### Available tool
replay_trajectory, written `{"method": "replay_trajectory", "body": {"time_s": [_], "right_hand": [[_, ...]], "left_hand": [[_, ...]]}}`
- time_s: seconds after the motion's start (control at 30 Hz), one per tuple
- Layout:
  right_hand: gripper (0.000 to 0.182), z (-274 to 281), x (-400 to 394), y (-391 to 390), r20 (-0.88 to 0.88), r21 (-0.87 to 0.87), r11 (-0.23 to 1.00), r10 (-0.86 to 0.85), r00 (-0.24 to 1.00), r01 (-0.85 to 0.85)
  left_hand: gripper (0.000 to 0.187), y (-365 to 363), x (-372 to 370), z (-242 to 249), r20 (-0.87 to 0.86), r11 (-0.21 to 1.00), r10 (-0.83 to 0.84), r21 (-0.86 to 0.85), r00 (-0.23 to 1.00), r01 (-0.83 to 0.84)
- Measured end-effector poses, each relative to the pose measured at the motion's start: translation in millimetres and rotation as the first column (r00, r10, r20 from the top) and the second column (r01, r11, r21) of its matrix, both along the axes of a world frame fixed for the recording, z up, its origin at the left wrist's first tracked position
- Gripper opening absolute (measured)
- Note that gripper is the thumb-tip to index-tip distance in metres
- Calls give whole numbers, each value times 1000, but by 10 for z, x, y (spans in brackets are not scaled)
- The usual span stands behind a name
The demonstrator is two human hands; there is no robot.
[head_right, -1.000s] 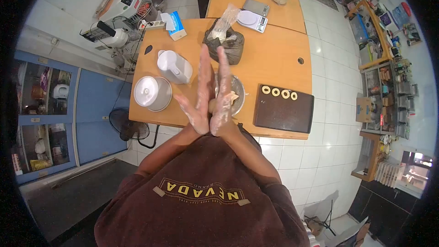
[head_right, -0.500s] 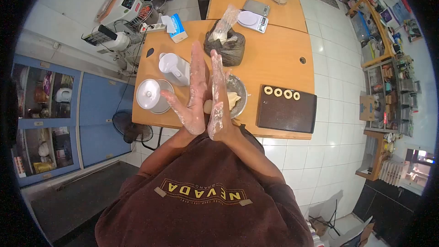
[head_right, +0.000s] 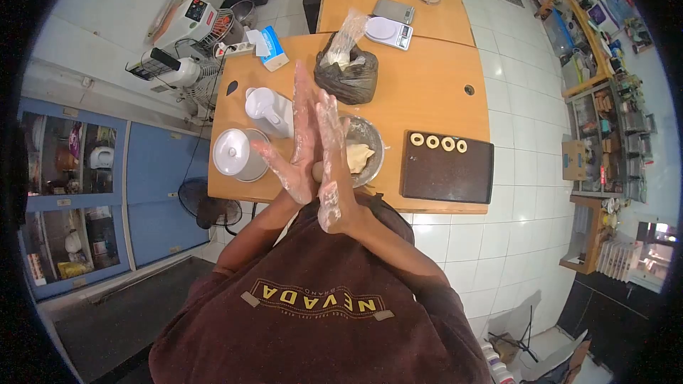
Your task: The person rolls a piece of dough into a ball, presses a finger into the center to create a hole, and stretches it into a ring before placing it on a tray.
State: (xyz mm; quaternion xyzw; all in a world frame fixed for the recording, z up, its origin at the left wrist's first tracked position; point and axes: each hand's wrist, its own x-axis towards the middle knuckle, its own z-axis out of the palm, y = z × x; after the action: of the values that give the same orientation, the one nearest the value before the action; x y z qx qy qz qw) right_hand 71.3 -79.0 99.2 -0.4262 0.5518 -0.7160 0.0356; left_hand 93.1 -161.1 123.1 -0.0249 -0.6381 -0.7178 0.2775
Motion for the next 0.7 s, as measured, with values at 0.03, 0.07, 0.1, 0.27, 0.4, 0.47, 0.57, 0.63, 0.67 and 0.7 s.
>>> {"method": "replay_trajectory", "body": {"time_s": [0.03,0.07,0.1,0.27,0.4,0.47,0.57,0.63,0.67,0.7], "right_hand": [[92,-58,-8,-14,-24,-31,999,10,1000,-11],[90,-117,-16,-29,-48,-61,998,21,999,-24],[89,-75,-70,-10,-76,-54,999,4,997,-9],[90,-97,-76,-56,-49,-60,998,-33,998,30],[97,-262,-1,-43,-78,-59,998,2,997,-6],[101,-228,44,13,-64,-11,1000,7,998,-8],[98,-93,-31,28,-49,-24,1000,-10,999,9],[96,-85,-74,27,-33,-28,1000,-12,999,11],[95,-121,-73,31,-21,-16,1000,-8,1000,7],[94,-159,-49,38,-14,-1,1000,7,1000,-7]], "left_hand": [[128,14,2,-32,45,1000,1,15,999,-1],[130,28,4,-65,90,1000,0,31,996,-3],[131,42,23,-89,108,1000,-13,-2,994,13],[129,91,30,-41,56,999,-33,11,998,33],[127,4,-16,64,66,1000,23,5,998,-24],[126,18,-9,-7,73,1000,28,-10,997,-27],[125,89,16,-81,9,997,9,-78,1000,-8],[125,93,25,28,-65,989,1,-148,998,-11],[125,90,28,71,-79,986,2,-165,997,-15],[125,72,27,102,-48,989,17,-145,999,-24]]}}
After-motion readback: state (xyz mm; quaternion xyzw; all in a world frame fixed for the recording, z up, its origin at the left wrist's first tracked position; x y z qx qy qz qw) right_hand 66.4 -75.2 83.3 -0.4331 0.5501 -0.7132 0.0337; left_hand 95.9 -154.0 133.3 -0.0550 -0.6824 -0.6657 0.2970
